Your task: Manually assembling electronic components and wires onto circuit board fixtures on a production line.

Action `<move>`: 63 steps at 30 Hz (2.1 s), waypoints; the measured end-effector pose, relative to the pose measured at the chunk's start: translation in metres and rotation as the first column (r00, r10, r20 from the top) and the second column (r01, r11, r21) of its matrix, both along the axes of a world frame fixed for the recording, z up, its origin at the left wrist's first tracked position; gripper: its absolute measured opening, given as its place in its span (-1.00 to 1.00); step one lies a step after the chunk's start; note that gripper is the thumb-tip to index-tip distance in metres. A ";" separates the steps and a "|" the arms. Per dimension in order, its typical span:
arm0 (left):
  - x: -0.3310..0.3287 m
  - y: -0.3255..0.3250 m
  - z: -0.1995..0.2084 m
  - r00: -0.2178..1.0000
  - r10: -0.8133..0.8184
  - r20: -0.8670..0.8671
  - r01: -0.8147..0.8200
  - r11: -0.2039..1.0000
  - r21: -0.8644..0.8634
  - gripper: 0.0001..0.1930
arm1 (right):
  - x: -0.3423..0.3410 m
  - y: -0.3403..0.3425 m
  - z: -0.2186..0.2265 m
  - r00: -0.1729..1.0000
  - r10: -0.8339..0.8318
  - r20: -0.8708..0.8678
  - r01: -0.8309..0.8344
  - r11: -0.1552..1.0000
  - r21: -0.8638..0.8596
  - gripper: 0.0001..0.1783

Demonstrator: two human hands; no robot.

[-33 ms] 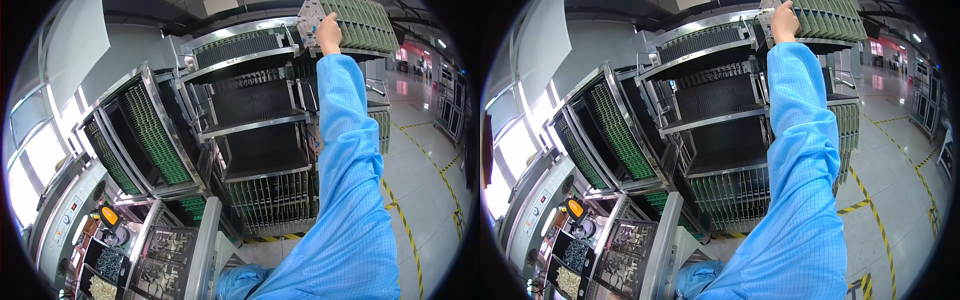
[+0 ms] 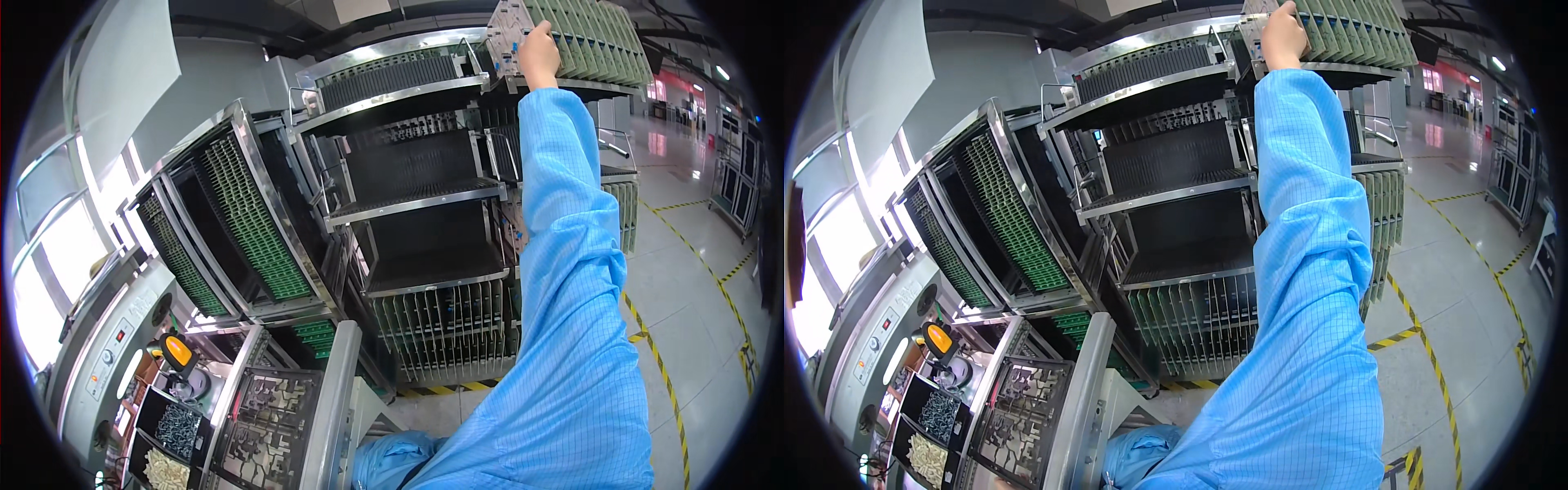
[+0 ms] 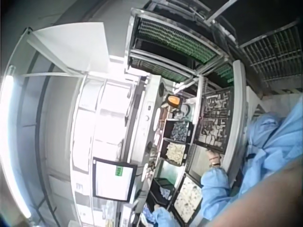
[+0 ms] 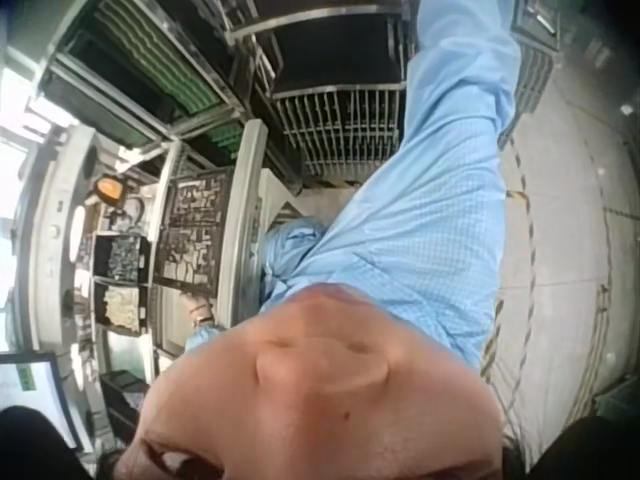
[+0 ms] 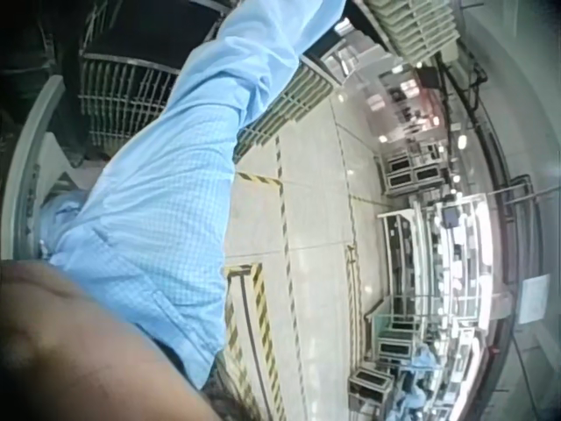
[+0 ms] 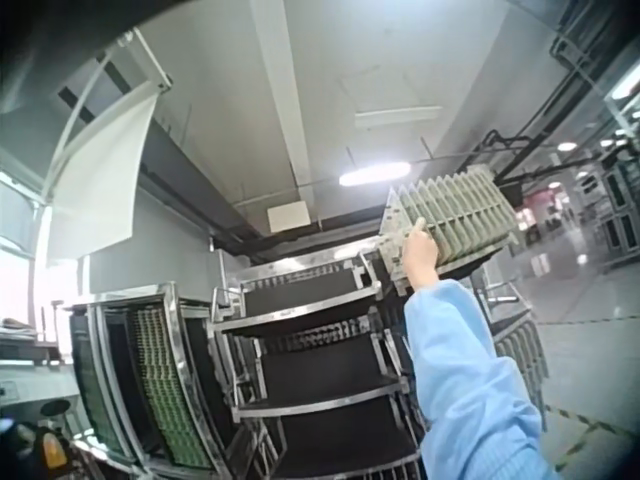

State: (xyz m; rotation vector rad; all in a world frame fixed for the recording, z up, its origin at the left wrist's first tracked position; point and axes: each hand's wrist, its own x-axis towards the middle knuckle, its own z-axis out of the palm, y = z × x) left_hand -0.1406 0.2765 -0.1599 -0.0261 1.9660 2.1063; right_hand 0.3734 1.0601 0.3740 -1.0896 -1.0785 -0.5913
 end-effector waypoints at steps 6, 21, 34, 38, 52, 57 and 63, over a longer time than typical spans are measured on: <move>0.025 0.003 -0.006 0.975 0.166 0.150 -0.192 0.964 0.182 -0.71 | 0.000 -0.011 0.000 0.989 0.144 -0.046 -0.143 0.990 0.013 -0.55; 0.065 0.019 0.003 0.908 0.309 0.284 -0.390 0.870 0.300 -0.65 | -0.006 -0.104 0.012 0.996 -0.071 0.050 0.039 0.879 0.475 -0.57; 0.087 0.019 0.001 0.921 0.348 0.175 -0.387 0.864 0.322 -0.60 | -0.096 -0.264 -0.238 0.074 0.959 -0.272 -0.946 0.154 0.285 -0.79; 0.086 0.048 0.026 0.979 0.155 0.133 -0.193 0.911 0.363 -0.59 | -0.177 -0.286 -0.317 -0.217 0.756 -0.618 -0.952 -0.304 -0.039 -0.78; 0.115 0.002 0.073 0.961 0.138 0.239 -0.210 0.929 0.306 -0.28 | -0.470 -0.347 -0.415 -0.136 -0.304 -0.943 -0.430 -0.840 0.332 -0.56; 0.112 0.009 0.080 0.950 0.124 0.287 -0.219 0.919 0.327 -0.32 | -0.493 -0.370 -0.410 -0.037 -0.359 -0.932 -0.345 -0.871 0.349 -0.60; 0.109 0.012 0.086 0.945 0.107 0.309 -0.209 0.924 0.320 -0.34 | -0.492 -0.359 -0.426 -0.173 -0.032 -0.984 -0.129 -0.990 0.055 -0.62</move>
